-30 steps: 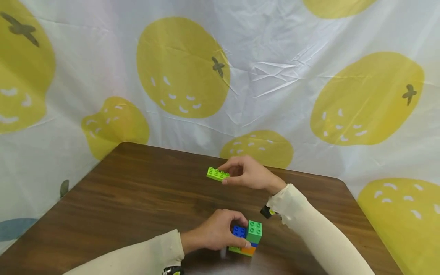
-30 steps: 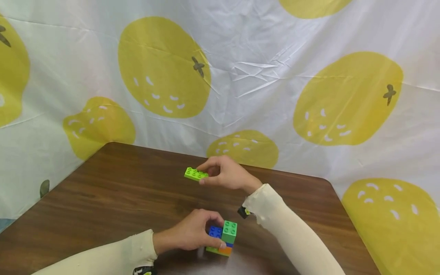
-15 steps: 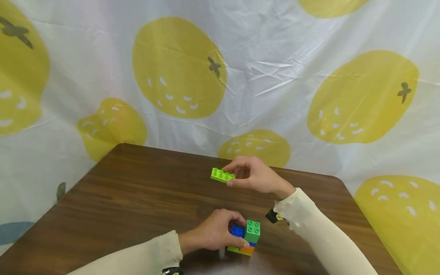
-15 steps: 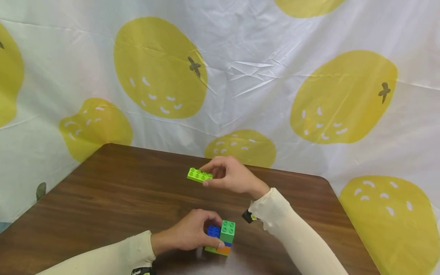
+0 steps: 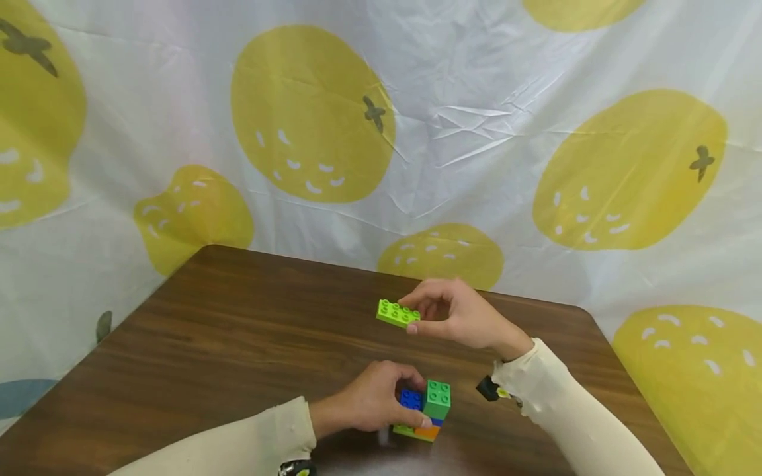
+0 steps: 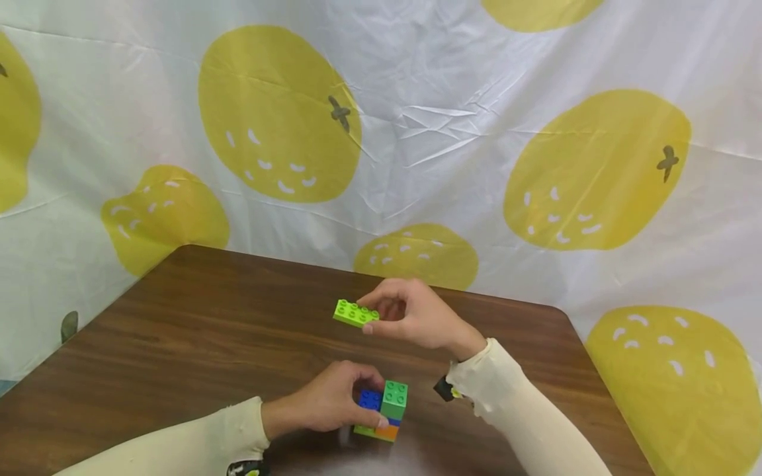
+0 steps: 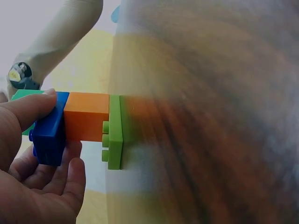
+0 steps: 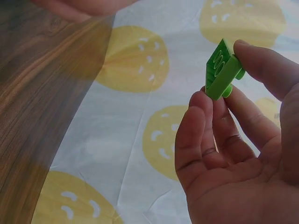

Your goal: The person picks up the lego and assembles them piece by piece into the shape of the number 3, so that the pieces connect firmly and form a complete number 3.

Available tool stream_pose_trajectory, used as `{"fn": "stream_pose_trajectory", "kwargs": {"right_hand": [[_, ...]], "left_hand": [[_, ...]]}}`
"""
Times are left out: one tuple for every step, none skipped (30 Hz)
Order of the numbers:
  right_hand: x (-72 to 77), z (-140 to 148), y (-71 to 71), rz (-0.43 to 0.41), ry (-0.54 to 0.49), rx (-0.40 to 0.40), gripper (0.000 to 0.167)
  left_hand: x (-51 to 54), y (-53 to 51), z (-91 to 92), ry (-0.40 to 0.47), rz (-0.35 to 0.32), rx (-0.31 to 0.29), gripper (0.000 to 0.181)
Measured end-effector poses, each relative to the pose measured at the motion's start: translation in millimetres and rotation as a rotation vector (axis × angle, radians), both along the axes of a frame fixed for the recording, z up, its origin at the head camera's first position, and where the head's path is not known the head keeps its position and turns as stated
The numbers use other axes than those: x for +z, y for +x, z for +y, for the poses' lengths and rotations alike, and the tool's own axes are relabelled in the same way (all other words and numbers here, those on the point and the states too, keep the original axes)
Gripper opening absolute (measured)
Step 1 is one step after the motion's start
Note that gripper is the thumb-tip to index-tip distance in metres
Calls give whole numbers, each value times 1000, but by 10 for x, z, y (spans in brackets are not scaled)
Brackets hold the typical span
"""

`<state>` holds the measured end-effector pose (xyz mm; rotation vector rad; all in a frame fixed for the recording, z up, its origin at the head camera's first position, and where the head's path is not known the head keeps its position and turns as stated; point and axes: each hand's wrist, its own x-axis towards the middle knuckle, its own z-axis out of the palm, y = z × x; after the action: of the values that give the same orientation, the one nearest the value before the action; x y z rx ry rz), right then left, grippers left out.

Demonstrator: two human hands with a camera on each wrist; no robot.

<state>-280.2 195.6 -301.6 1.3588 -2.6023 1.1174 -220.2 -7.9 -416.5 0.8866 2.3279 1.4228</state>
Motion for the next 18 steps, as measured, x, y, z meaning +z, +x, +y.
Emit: {"fn": "stream_pose_trajectory", "kwargs": {"right_hand": [[3, 13, 17, 3, -5, 3, 33], [6, 26, 33, 9, -9, 4, 33], [10, 38, 50, 10, -13, 4, 33], [8, 48, 66, 12, -14, 1, 33], [7, 59, 82, 13, -13, -3, 33], [7, 67, 98, 13, -11, -7, 33], [9, 77, 112, 11, -9, -14, 33], [10, 87, 125, 12, -8, -17, 32], [10, 96, 140, 8, -7, -22, 32], [7, 106, 153, 6, -5, -25, 32], [3, 116, 166, 4, -5, -27, 32], [-5, 126, 178, 1, -7, -24, 32], [-13, 136, 189, -2, -11, -22, 32], [-21, 145, 199, -2, -15, -18, 31], [-30, 156, 208, -3, -19, -17, 31], [-40, 168, 218, -1, -23, -16, 31], [-48, 179, 229, -1, -27, -17, 31], [-57, 191, 241, -2, -30, -17, 30]], "left_hand": [[2, 2, 0, 4, -3, -1, 37], [3, 2, -1, 8, -6, -2, 37], [5, 2, -1, 13, -11, -3, 37], [8, 7, -4, 16, -16, -5, 37], [9, 9, -6, 20, -20, -6, 37], [10, 12, -8, 24, -24, -6, 36], [9, 11, -8, 28, -22, -7, 36], [10, 11, -8, 31, -20, -6, 35], [12, 11, -8, 33, -18, -5, 35], [13, 13, -8, 35, -17, -4, 35], [13, 13, -5, 36, -15, -2, 35], [13, 15, -4, 35, -17, -1, 34], [14, 18, -3, 35, -19, -1, 34], [16, 21, -3, 34, -24, 0, 34], [17, 24, -2, 34, -27, 0, 34], [17, 24, 0, 33, -28, 0, 34], [17, 26, 1, 33, -27, 1, 35], [17, 26, 2, 33, -28, 3, 34]]}}
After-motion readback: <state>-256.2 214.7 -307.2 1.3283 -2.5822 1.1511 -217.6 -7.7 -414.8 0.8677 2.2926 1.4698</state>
